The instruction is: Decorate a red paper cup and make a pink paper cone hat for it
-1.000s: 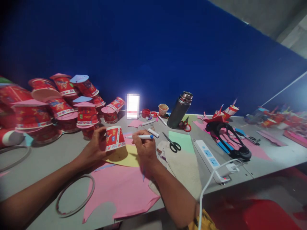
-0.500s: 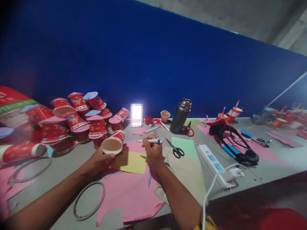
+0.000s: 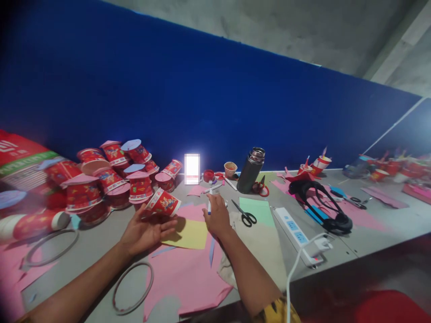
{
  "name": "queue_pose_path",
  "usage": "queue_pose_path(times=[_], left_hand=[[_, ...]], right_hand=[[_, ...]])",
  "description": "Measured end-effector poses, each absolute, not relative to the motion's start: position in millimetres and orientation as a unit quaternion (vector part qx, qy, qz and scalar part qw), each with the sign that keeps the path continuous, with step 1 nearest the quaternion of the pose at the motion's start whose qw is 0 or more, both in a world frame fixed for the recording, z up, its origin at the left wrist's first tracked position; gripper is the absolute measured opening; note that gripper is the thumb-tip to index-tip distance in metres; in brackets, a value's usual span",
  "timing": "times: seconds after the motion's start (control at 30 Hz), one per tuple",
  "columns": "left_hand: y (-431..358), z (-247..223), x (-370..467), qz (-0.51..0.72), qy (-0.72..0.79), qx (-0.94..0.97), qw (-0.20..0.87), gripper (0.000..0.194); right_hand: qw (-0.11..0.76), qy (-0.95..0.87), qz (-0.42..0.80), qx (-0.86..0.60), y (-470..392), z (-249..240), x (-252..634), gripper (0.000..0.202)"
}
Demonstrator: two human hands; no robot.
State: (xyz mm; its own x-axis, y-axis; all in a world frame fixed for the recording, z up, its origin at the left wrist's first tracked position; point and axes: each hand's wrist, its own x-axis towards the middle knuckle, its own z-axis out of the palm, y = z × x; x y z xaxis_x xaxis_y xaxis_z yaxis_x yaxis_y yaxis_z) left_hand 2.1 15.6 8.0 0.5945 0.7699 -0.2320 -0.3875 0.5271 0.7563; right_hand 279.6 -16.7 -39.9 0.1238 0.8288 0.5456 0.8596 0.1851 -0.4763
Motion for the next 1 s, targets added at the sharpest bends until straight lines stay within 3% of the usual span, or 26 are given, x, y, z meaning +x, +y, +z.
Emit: queue_pose_path(times=[0.13,0.23,0.3,0.37,0.5,0.67,0.77,0.87,1.0], left_hand=[[13,-2,7,0.39,0.29,0.491,0.723,0.076],[16,-13,9,0.46,0.351,0.657,0.483,0.085],[21,-21,7,0.469,0.358,0.746,0.309,0.075],[26,-26,4,0.432,0.323,0.813,0.221,0.071],[25,-28,-2,0.392,0.268,0.861,0.18,0.077],[7,-6,-4,0.418,0.224,0.873,0.112,0.048],[8,21,-5,0.411,0.285,0.85,0.167,0.03],[8,53,-18,0.328,0.342,0.846,0.243,0.041],[-22,70,-58,0.222,0.338,0.89,0.212,0.048]], right_hand=[[0.366,-0.643,-0.057,-0.671,-12,-45,287,0.056],[0.341,-0.632,-0.072,-0.693,-9,-47,289,0.059],[0.321,-0.627,-0.074,-0.705,-9,-46,289,0.059],[0.297,-0.626,-0.068,-0.718,-10,-43,288,0.055],[0.249,-0.632,-0.045,-0.732,-15,-33,286,0.031],[0.205,-0.632,-0.026,-0.747,-18,-21,289,0.016],[0.197,-0.626,-0.014,-0.754,-17,-19,291,0.015],[0.194,-0.626,-0.007,-0.755,-16,-21,293,0.016],[0.196,-0.632,-0.005,-0.749,-16,-22,297,0.019]])
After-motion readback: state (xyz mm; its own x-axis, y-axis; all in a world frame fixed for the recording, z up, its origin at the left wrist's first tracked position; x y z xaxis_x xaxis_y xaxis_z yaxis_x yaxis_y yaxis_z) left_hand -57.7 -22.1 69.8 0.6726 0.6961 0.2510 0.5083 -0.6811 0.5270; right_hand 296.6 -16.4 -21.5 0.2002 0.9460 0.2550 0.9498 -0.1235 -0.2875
